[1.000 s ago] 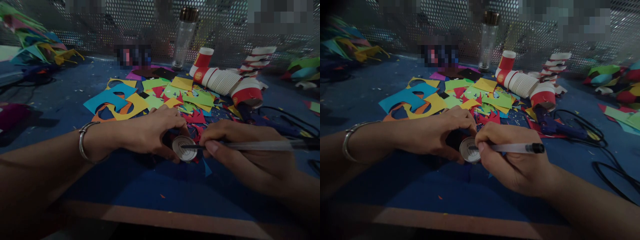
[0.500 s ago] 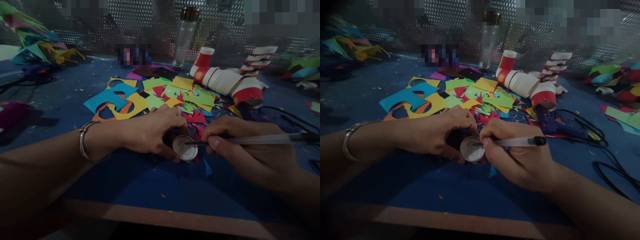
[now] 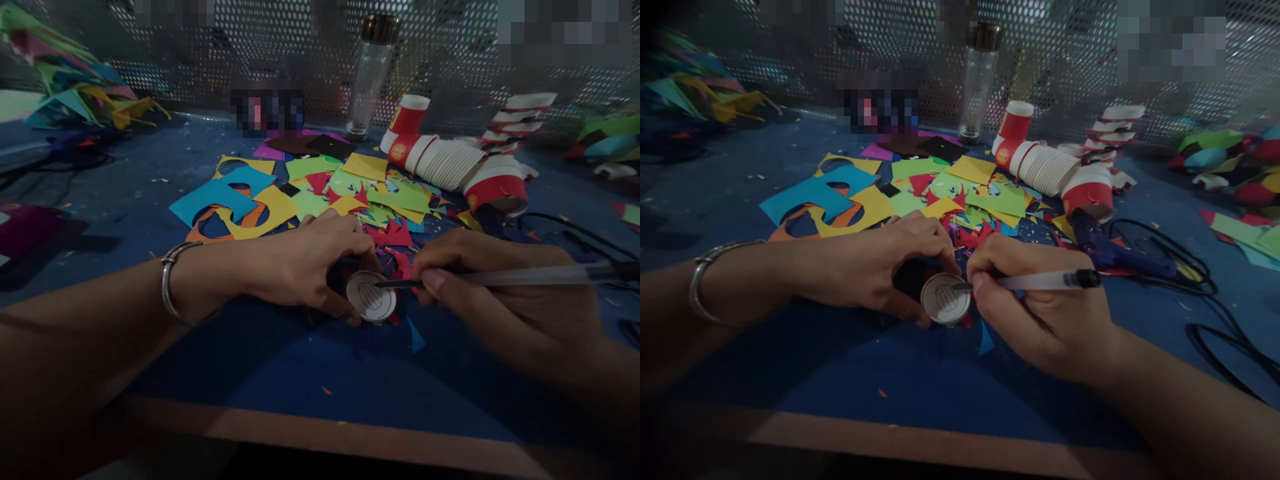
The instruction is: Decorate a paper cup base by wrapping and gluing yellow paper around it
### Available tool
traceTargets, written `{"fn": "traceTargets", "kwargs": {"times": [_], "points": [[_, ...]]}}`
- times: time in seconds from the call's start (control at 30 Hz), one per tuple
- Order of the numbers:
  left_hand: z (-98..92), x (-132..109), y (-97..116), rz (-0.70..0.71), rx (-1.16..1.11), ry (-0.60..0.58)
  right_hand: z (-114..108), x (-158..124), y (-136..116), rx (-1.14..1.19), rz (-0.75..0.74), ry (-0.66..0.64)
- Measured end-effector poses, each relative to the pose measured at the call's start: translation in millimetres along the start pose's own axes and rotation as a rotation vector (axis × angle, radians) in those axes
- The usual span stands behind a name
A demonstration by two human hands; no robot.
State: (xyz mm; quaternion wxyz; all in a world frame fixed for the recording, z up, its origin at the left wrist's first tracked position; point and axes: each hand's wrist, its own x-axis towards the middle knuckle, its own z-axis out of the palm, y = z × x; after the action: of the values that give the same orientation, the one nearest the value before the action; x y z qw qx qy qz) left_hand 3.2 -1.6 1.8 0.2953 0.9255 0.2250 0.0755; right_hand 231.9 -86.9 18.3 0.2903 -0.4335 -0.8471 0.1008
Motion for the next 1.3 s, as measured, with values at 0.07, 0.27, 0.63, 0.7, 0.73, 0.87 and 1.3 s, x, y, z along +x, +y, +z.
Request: {"fn": "traceTargets", "kwargs": {"times": [0.07,0.27,0.63,0.7,0.73,0.87,1.3], "points": [[-0.1,0.6,-1.1,0.007,-0.008,0.003,-2.0,0.8,-1.4,-0.019,-0.002,-0.031],[-0.6,2.5,-2.8,0.025,-0.039,0.007,-0.6,2.8,-7.2,0.049,-0.015,-0.02],[-2.2,3.3,1.5,0.017,-0.027,0.008,2.3,2.6,-3.2,0.11,-0.06,0.0],[-2.1,3.0,0.9,0.022,-0.03,0.006,0.7,3.7,-3.7,0.096,-0.054,-0.008],[-2.0,2.9,0.5,0.025,-0.032,0.004,-0.3,4.0,-4.0,0.079,-0.049,-0.012],[-1.2,2.4,-0.8,0.035,-0.033,0.006,-2.2,2.1,-4.5,0.026,-0.028,-0.027],[0.4,0.6,0.9,-0.005,-0.014,-0.016,-0.1,0.6,0.1,-0.024,-0.048,0.06]]}}
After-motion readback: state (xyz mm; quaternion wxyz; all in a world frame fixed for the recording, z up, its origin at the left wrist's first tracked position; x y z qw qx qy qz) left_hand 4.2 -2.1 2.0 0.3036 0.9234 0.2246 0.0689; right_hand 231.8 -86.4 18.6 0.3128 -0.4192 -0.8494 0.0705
